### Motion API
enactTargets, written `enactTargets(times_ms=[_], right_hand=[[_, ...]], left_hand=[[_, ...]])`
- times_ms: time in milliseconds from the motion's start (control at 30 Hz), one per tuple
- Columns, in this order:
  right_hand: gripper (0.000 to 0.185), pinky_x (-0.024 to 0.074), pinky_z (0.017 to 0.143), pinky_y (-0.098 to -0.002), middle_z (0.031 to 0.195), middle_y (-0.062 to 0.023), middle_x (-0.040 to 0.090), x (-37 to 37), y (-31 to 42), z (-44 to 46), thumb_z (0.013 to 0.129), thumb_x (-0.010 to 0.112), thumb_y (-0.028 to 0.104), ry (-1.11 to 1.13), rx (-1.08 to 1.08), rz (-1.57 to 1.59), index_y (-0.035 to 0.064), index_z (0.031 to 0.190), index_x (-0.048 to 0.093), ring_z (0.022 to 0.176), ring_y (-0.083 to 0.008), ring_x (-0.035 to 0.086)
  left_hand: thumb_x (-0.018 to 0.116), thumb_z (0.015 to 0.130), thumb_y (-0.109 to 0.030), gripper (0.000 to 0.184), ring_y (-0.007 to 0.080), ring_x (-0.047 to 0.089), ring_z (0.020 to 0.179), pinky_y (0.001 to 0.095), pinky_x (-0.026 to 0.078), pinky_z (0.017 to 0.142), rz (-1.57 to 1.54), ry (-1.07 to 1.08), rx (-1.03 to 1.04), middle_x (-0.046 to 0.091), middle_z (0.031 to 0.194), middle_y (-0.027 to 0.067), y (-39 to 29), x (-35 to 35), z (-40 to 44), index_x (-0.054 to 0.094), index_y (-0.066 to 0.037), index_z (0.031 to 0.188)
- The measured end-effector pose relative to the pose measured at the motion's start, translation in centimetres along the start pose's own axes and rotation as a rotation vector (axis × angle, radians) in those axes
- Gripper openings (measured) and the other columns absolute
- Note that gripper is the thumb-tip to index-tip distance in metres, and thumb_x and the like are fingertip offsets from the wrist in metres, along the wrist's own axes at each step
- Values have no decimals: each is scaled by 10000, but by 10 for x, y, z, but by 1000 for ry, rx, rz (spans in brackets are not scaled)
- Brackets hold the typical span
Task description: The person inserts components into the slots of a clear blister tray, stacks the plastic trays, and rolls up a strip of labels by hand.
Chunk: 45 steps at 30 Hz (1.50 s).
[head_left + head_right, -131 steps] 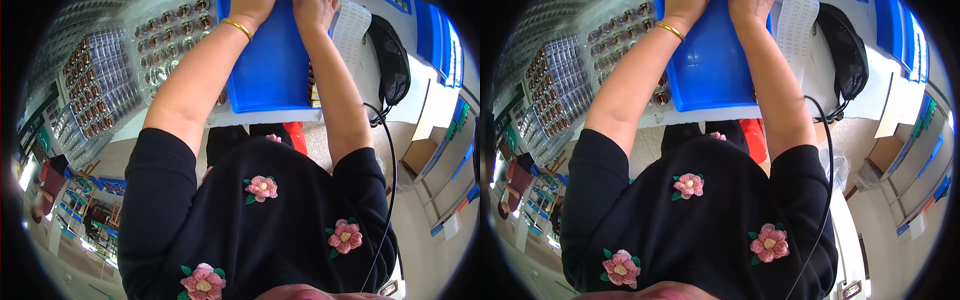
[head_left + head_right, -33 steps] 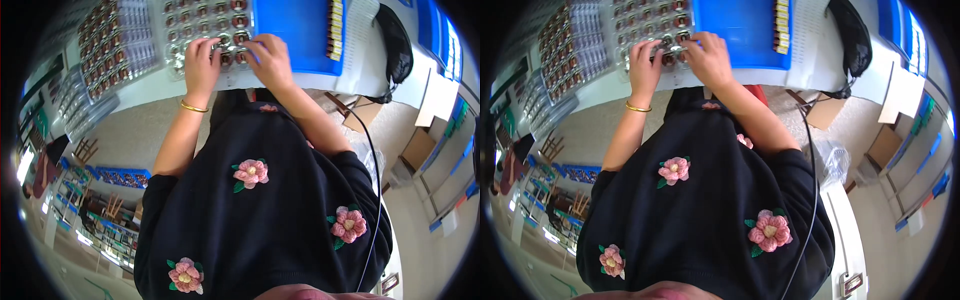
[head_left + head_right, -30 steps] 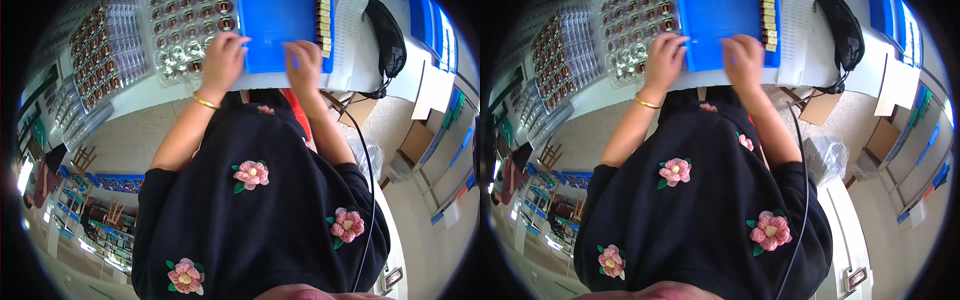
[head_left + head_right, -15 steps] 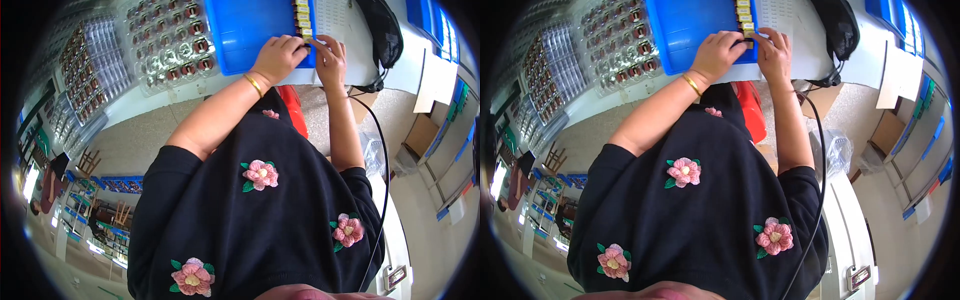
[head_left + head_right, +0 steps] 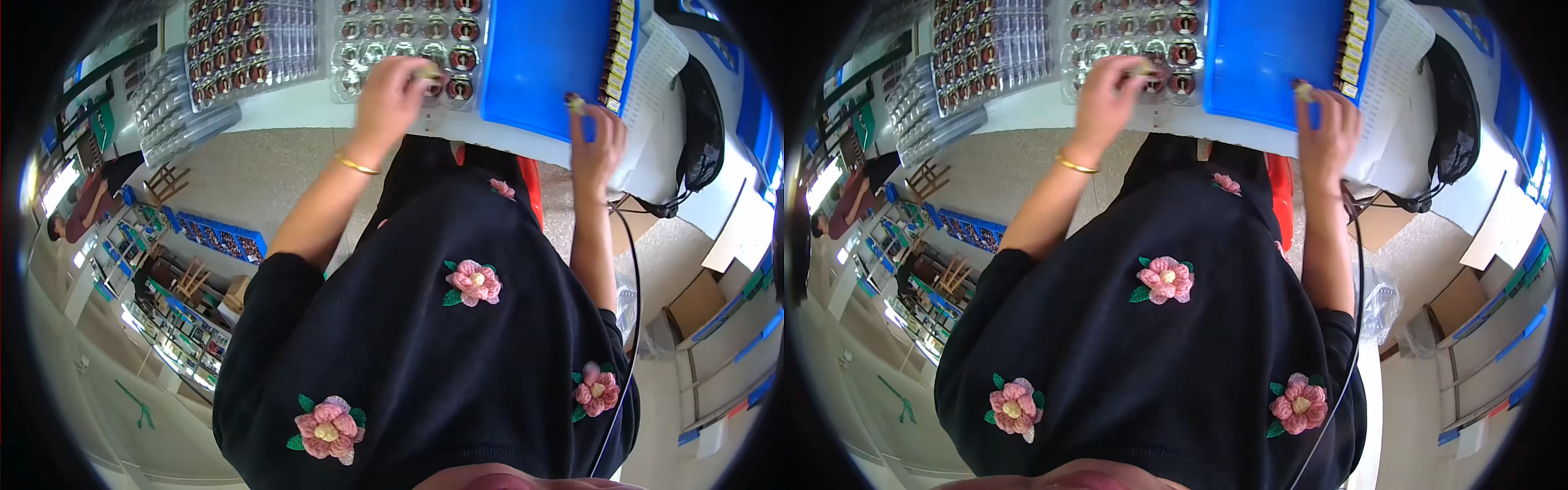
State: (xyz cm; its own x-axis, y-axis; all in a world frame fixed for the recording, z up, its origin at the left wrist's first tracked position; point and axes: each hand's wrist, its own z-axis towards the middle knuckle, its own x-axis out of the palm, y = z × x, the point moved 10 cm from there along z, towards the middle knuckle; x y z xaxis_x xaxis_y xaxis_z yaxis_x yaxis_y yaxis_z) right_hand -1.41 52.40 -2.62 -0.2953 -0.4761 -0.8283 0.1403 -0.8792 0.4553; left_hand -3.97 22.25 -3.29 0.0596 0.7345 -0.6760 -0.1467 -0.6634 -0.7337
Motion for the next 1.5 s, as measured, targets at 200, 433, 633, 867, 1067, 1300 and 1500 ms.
enactTargets(times_ms=[200,433,633,867,1067,1300,1500], right_hand=[[188,467,793,-396,902,-59,639,91,172,28,724,791,123,177,-224,521,109,879,687,886,-268,596],[132,478,816,-393,899,-49,632,194,233,18,774,725,179,465,-316,227,118,891,706,923,-260,596],[217,450,831,-393,976,-44,577,194,232,23,718,742,164,376,-261,225,129,925,689,972,-247,565],[156,460,817,-379,963,-59,633,53,84,23,793,694,50,-27,-85,227,119,931,711,947,-245,600],[361,472,843,-380,1056,-42,655,-27,-60,7,778,560,-50,-103,97,-44,139,1039,721,941,-258,590],[405,479,843,-361,1078,-11,646,-7,-92,20,743,578,-44,74,84,2,193,1027,743,895,-244,572],[297,481,841,-367,1048,-20,663,-10,-83,25,755,638,-12,63,-74,17,147,987,734,925,-247,597]], left_hand=[[662,865,-74,233,315,601,961,388,498,834,348,-50,-115,609,1045,118,88,-87,-31,646,-72,1097],[671,845,-3,279,281,596,929,367,498,813,262,-32,-200,580,1070,108,105,-66,-30,678,-92,1109],[682,830,3,415,287,589,883,349,520,717,400,-100,-177,542,1062,138,102,-70,-27,621,-140,1215],[665,844,-69,285,282,604,911,355,522,772,110,40,106,569,1042,70,-5,19,26,652,-137,1121],[635,857,-78,355,243,592,902,364,524,775,-52,266,330,557,1012,66,-107,174,52,672,-198,1189],[626,841,-113,296,241,599,870,368,534,751,53,193,468,564,956,49,-151,219,51,696,-197,1116],[613,812,-181,97,215,606,862,358,505,724,122,71,535,572,899,13,-167,223,49,650,-161,899]])
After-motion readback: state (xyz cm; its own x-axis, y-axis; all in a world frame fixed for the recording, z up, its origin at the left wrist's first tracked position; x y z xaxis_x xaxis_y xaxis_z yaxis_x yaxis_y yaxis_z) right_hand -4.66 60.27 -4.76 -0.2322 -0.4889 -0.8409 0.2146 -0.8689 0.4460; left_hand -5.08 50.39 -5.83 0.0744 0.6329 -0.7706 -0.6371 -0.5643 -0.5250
